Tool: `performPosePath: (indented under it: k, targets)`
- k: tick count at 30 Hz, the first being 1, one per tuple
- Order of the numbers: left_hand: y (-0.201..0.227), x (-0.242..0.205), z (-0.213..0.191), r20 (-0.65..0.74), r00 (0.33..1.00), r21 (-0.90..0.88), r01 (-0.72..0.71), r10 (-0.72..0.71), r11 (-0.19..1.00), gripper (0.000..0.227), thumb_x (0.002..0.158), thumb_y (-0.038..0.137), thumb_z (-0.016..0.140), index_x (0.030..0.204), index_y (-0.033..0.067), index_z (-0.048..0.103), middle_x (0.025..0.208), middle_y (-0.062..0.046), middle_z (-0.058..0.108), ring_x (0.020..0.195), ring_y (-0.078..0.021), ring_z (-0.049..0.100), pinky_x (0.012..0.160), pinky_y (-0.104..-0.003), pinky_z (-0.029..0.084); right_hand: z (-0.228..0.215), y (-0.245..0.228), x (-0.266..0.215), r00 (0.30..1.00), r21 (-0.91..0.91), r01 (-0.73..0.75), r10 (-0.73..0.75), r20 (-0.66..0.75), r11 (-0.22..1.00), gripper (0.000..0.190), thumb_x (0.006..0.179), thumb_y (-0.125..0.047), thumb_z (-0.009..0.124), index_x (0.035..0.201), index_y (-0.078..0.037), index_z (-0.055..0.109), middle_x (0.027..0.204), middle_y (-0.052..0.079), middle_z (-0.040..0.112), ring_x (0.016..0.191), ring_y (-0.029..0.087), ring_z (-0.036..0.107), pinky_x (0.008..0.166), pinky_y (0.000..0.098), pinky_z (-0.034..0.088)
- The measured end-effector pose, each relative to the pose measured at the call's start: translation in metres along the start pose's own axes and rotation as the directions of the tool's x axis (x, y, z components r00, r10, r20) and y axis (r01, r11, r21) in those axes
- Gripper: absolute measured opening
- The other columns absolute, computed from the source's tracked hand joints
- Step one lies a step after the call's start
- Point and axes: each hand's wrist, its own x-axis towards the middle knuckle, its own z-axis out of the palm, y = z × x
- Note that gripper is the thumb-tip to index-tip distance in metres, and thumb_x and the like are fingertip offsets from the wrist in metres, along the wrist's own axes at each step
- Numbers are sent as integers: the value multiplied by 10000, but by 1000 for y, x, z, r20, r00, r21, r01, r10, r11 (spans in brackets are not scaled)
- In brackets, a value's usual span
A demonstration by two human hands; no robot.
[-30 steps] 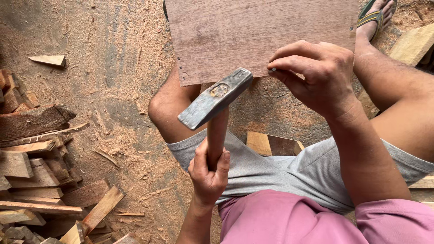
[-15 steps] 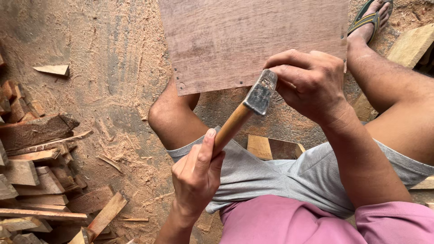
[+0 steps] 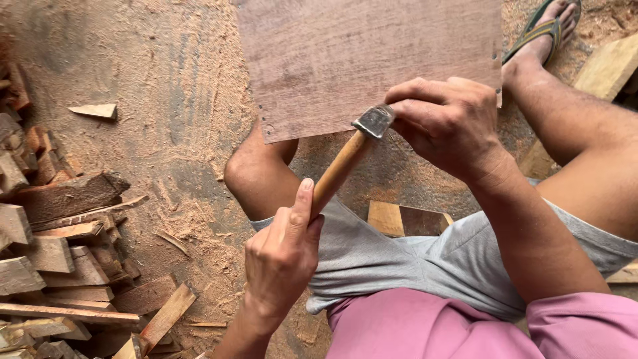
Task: The person sits on the floor and uses a hammer to drive nails into a wooden box frame. They repeatedly position nails and strike them to secure the wooden panels together.
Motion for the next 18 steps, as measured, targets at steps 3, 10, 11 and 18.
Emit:
performPosePath:
  k: [3, 10, 11, 18]
  targets:
    - [-2, -2, -3, -107, 993, -94, -60, 50, 994, 631, 957, 155, 768, 1495, 17, 467, 765, -96, 676, 550, -172, 609, 464, -363, 498, -3, -1, 1, 1000, 29, 12, -12, -17, 1000, 112, 950, -246, 824, 953, -164, 747, 1083, -74, 743, 736, 152, 649, 654, 314, 493]
    - [-2, -12, -6, -295, 954, -445, -90, -51, 891, 603, 972, 152, 748, 1489, 1, 479, 737, -81, 663, 521, -157, 583, 444, -338, 478, 2, 17, -12, 978, 505, -103, 179, -103, 857, 169, 999, -30, 573, 1091, -31, 715, 891, 38, 624, 762, 120, 589, 679, 258, 496]
    - [-4, -9, -3, -264, 963, -403, -66, -48, 913, 599, 974, 151, 746, 1489, -2, 481, 733, -79, 661, 517, -155, 579, 441, -334, 475, 4, 19, -15, 957, 595, -183, 279, -73, 783, 222, 981, 9, 523, 1094, -7, 713, 800, 38, 583, 688, 110, 540, 636, 262, 469]
    - [-7, -11, -10, -223, 975, -350, -71, -9, 934, 572, 988, 148, 726, 1483, -18, 493, 706, -65, 647, 488, -140, 553, 421, -309, 454, 19, 24, -31, 926, 664, -144, 336, -171, 734, 192, 1065, 11, 475, 1053, -8, 666, 836, 23, 587, 717, 58, 534, 653, 211, 455]
